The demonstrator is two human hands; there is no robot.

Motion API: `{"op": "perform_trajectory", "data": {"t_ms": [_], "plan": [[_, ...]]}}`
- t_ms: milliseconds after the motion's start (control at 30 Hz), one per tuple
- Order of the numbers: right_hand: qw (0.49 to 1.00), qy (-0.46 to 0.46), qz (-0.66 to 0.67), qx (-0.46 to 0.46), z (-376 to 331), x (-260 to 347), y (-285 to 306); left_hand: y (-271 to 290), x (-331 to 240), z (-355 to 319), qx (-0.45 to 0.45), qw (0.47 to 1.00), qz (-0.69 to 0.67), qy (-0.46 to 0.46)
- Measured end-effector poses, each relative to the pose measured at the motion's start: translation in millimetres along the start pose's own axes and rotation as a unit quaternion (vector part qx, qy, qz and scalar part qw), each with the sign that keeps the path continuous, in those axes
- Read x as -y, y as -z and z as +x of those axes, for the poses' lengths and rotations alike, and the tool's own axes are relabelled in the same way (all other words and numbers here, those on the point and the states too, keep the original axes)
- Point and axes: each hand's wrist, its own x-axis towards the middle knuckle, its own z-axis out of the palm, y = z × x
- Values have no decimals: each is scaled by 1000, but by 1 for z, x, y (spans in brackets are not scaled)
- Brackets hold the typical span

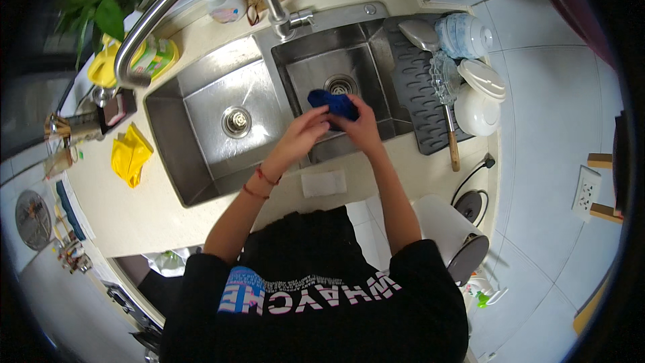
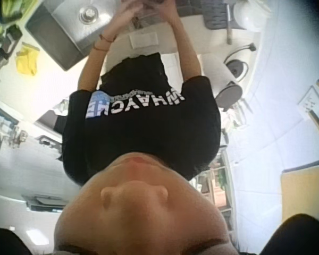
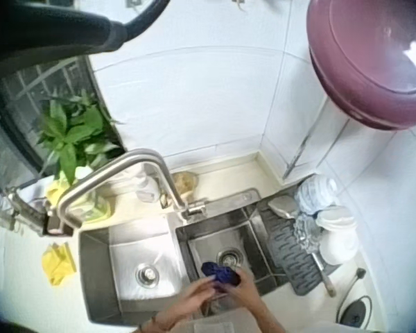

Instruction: The person scrubs a stainless steel double-basin kitchen sink with a pink sponge under running water, then rinses the sponge. They wipe the sink and countertop with a blue cloth, remove the drain stopper, and clean around the drain before replacing it and drying the sink with the cloth.

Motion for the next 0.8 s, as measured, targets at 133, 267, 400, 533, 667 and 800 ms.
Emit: {"op": "perform_trajectory", "data": {"t_ms": [133, 267, 400, 533, 667, 800], "plan": [[962, -170, -120, -179, 90, -53, 24, 33, 8, -34, -83, 943, 245, -209], [945, -48, -266, -182, 160, -148, 11, 89, 58, -86, -211, 872, 412, -160], [939, -78, -234, -241, 194, -166, -37, 135, 122, -123, -252, 775, 557, -157], [978, -5, -198, -59, 169, -164, -85, 130, 131, -119, -227, 753, 595, -166], [973, 65, -189, 113, 152, -167, -126, 135, 129, -117, -231, 763, 580, -167], [897, -36, -254, 359, 142, -165, -110, 137, 130, -118, -230, 773, 571, -152]]}}
